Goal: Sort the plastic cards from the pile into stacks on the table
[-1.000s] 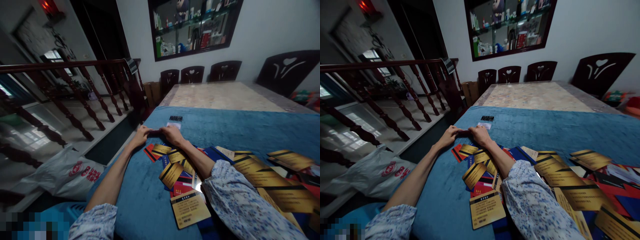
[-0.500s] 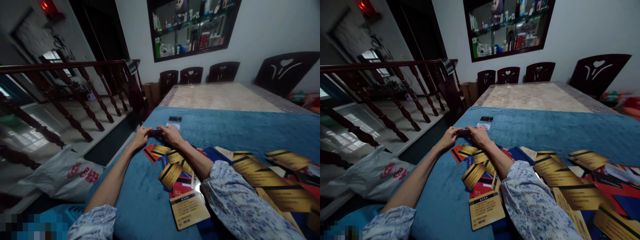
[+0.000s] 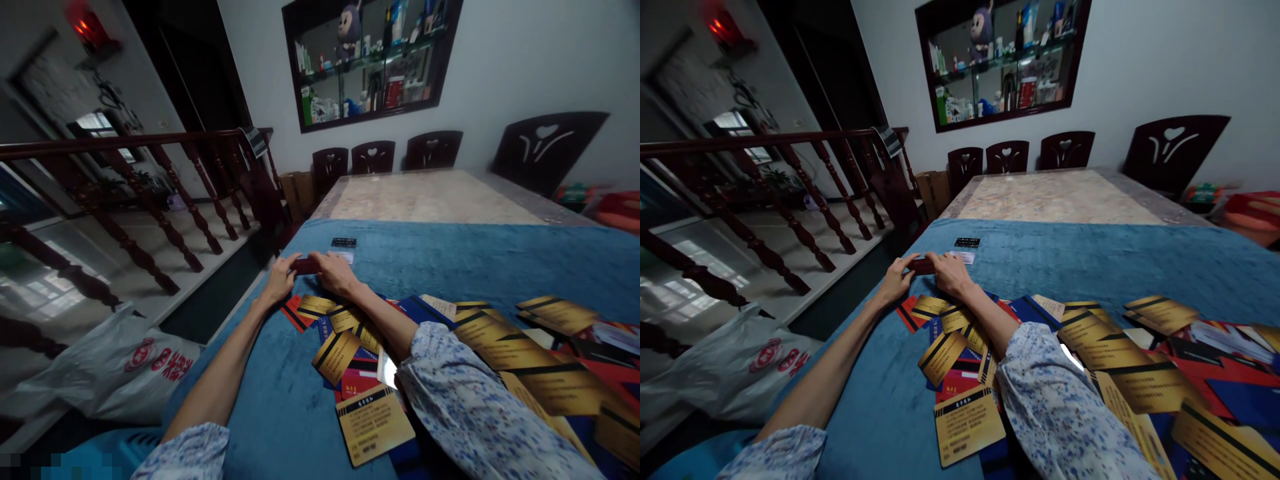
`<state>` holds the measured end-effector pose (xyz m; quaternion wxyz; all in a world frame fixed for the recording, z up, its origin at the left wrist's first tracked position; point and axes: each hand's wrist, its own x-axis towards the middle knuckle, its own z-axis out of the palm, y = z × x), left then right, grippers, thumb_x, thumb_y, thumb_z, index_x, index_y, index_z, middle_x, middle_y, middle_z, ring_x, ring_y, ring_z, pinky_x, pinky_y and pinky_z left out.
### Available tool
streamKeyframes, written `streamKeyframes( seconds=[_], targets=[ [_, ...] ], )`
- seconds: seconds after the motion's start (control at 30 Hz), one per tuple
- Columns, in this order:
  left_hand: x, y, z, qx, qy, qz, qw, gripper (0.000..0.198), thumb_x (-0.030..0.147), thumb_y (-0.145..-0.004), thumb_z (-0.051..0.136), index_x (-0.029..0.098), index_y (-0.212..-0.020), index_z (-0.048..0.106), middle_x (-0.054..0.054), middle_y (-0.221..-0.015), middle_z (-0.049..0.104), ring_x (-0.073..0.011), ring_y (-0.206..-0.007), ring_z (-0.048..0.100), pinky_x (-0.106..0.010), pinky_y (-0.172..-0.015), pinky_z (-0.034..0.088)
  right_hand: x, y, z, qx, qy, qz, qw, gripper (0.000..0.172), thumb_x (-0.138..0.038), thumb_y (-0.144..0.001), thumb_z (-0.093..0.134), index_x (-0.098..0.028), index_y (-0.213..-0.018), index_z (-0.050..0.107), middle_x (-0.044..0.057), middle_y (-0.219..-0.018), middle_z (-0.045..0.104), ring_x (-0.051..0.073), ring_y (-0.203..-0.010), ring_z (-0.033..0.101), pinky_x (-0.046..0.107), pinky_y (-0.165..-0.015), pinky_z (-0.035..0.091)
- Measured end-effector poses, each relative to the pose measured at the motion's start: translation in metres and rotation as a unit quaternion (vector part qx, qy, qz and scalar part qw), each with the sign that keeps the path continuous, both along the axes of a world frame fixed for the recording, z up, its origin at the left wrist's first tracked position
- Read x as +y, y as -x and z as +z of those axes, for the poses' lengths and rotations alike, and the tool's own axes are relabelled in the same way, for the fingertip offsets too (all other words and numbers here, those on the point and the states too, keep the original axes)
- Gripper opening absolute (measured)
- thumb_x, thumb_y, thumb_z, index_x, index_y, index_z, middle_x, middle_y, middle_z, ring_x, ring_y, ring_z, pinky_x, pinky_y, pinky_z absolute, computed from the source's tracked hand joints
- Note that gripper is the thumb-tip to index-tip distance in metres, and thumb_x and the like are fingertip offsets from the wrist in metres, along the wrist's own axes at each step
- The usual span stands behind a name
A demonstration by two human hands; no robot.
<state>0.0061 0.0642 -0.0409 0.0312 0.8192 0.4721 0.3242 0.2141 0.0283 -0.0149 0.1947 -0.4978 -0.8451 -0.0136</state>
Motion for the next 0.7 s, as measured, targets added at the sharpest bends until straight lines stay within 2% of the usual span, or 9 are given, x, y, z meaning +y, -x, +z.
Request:
streamKeyframes(
  seconds=[0.2,0.4,0.7],
  targets=[
    [-0.002,-0.015,0.007,-0.023,-0.007,0.007,1.0,0.054,0.01,-0.082,0.059,0.022,-0.135,0.052,-0.006,-0.109,0.062,-0.0198,-0.095,0.059,-0.038,-0.097,0.049,-0.001,-0.007,0.009,0.013,0.003,-0.025,1.0,0.056,-0.01,-0.087,0.055,-0.018,-0.141,0.043,0.016,-0.129,0.064,0.028,-0.115,0.06,0.038,-0.091,0.043],
    [-0.002,-0.033,0.011,-0.044,-0.004,-0.002,0.999,0.058,0.014,-0.078,0.065,0.02,-0.132,0.047,-0.005,-0.104,0.06,-0.0193,-0.091,0.058,-0.037,-0.093,0.05,-0.004,-0.026,0.017,-0.005,-0.012,-0.06,0.998,0.05,-0.015,-0.09,0.054,-0.019,-0.139,0.046,0.016,-0.127,0.063,0.028,-0.113,0.06,0.038,-0.089,0.045],
    [-0.007,-0.066,0.02,0.025,-0.012,-0.014,1.0,0.066,0.012,-0.077,0.064,0.018,-0.14,0.045,-0.01,-0.114,0.06,-0.0266,-0.109,0.054,-0.044,-0.101,0.042,-0.016,-0.061,0.022,-0.001,-0.018,-0.08,0.997,0.051,-0.024,-0.094,0.051,-0.016,-0.144,0.045,0.016,-0.127,0.061,0.027,-0.114,0.058,0.035,-0.089,0.047]
  ],
)
